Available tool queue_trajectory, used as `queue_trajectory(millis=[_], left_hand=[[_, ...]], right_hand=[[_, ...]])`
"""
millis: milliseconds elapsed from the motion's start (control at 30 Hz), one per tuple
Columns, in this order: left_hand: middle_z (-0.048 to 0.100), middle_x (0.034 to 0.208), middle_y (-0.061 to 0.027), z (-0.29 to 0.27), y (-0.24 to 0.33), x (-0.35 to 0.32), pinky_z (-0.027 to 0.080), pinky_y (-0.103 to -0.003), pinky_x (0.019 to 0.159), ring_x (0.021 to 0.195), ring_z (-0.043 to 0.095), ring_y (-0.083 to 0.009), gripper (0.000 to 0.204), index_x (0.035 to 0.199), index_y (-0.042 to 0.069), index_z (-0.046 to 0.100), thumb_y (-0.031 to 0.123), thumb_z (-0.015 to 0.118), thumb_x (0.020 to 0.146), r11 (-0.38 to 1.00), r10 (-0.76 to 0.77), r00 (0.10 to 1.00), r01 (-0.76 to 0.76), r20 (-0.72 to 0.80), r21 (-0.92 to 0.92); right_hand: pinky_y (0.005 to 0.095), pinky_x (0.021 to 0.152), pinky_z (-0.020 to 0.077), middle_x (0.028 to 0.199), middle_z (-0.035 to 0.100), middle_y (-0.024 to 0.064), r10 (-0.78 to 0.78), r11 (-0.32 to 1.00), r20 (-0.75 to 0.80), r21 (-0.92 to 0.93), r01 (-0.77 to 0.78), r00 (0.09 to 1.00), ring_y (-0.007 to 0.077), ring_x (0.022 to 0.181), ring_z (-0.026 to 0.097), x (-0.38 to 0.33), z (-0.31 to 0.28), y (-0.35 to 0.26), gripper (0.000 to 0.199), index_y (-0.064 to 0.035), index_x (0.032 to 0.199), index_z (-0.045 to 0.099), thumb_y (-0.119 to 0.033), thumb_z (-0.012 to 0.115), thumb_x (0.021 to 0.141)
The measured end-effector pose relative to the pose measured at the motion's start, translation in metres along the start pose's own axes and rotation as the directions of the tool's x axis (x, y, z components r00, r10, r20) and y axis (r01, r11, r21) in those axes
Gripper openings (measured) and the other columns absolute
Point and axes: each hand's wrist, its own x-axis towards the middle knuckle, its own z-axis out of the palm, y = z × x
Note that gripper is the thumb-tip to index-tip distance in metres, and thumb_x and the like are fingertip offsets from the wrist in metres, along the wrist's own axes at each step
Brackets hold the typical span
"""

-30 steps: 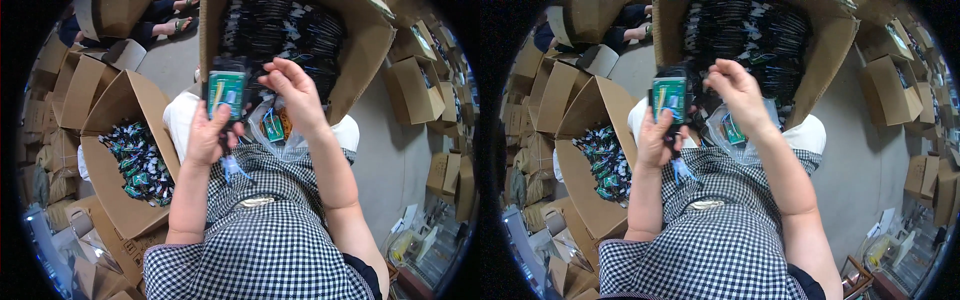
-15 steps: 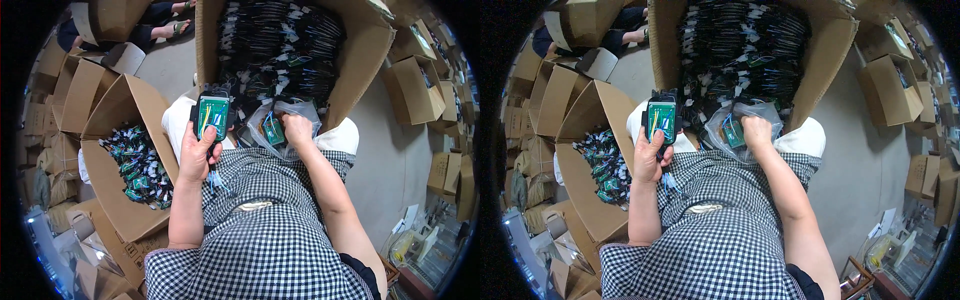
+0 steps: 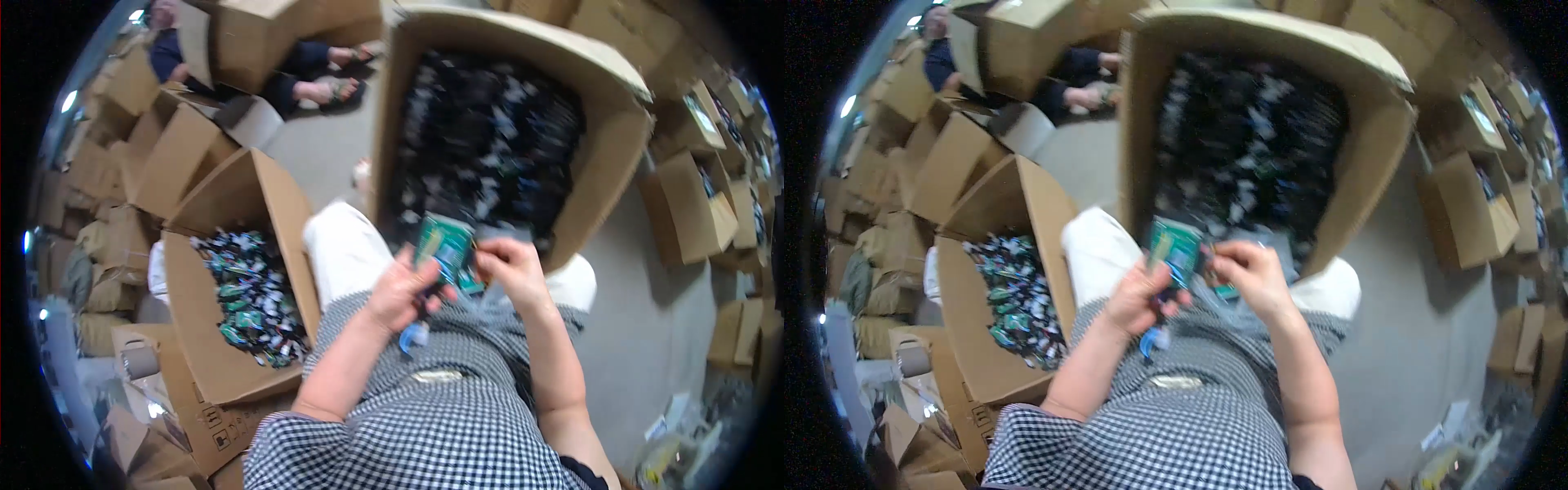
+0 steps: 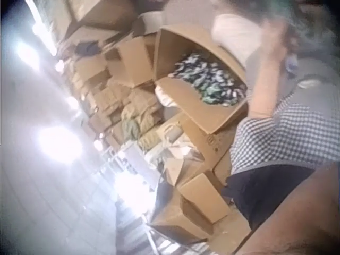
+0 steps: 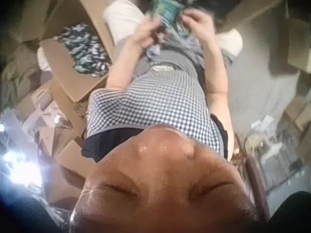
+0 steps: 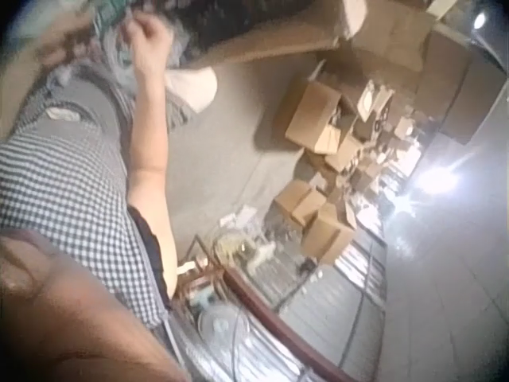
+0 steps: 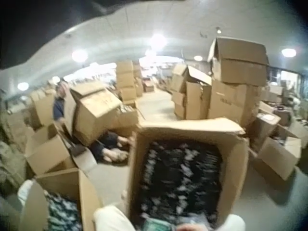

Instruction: The person is packaging small electronic display modules by grouping them with rubber bands and placing them into bags.

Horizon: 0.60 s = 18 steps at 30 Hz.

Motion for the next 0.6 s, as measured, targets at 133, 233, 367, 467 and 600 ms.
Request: queue_trajectory(millis=[133,233,367,467,600], left_hand=[[0.060,0.098,-0.0090,0.017,-0.001,-0.021,0.047,-0.022,0.050,0.067,0.062,-0.0167,0.041,0.123,0.010,0.040,0.020,0.062,0.090,1.000,0.001,0.995,0.000,0.102,-0.011],[0.058,0.089,-0.0035,0.026,0.007,-0.038,0.043,-0.018,0.045,0.061,0.058,-0.0102,0.039,0.119,0.011,0.042,0.022,0.064,0.089,0.999,-0.020,0.992,0.025,0.124,-0.034],[0.057,0.094,-0.0053,0.025,0.011,-0.050,0.041,-0.018,0.048,0.062,0.054,-0.0106,0.045,0.124,0.012,0.041,0.022,0.065,0.088,0.993,-0.095,0.983,0.104,0.155,-0.052],[0.058,0.103,-0.0087,0.022,0.004,-0.055,0.040,-0.021,0.051,0.063,0.050,-0.0117,0.050,0.129,0.012,0.040,0.022,0.066,0.087,0.984,-0.041,0.955,0.090,0.293,-0.155],[0.059,0.104,-0.0097,0.029,0.003,-0.061,0.038,-0.021,0.051,0.063,0.048,-0.0122,0.047,0.126,0.012,0.044,0.024,0.066,0.086,0.945,0.035,0.971,0.045,0.238,-0.324]], right_hand=[[0.0229,0.062,0.0489,0.080,0.065,0.0025,0.013,0.999,0.085,-0.037,-0.010,0.996,0.0086,0.068,0.059,-0.020,0.020,-0.012,0.012,0.0028,0.093,0.065,-0.006,0.062,0.085],[0.0223,0.062,0.0469,0.080,0.064,0.0012,0.026,0.990,0.155,0.134,-0.047,0.988,0.0072,0.070,0.058,-0.032,0.026,-0.013,0.009,0.0004,0.090,0.065,-0.007,0.062,0.086],[0.0219,0.066,0.0463,0.078,0.064,0.0008,0.028,0.935,0.029,0.352,-0.037,0.999,0.0084,0.071,0.058,-0.037,0.023,0.000,0.005,-0.0020,0.086,0.064,-0.001,0.063,0.082],[0.0264,0.069,0.0485,0.074,0.063,0.0081,-0.019,0.618,0.083,0.785,-0.053,0.996,0.0193,0.072,0.061,-0.045,0.025,-0.007,0.017,-0.0043,0.099,0.059,0.001,0.060,0.083],[0.0267,0.054,0.0495,0.074,0.065,0.0193,-0.140,0.568,0.355,0.794,-0.219,0.924,0.0247,0.059,0.062,-0.069,0.020,-0.014,0.022,-0.0043,0.111,0.055,-0.006,0.052,0.090]])
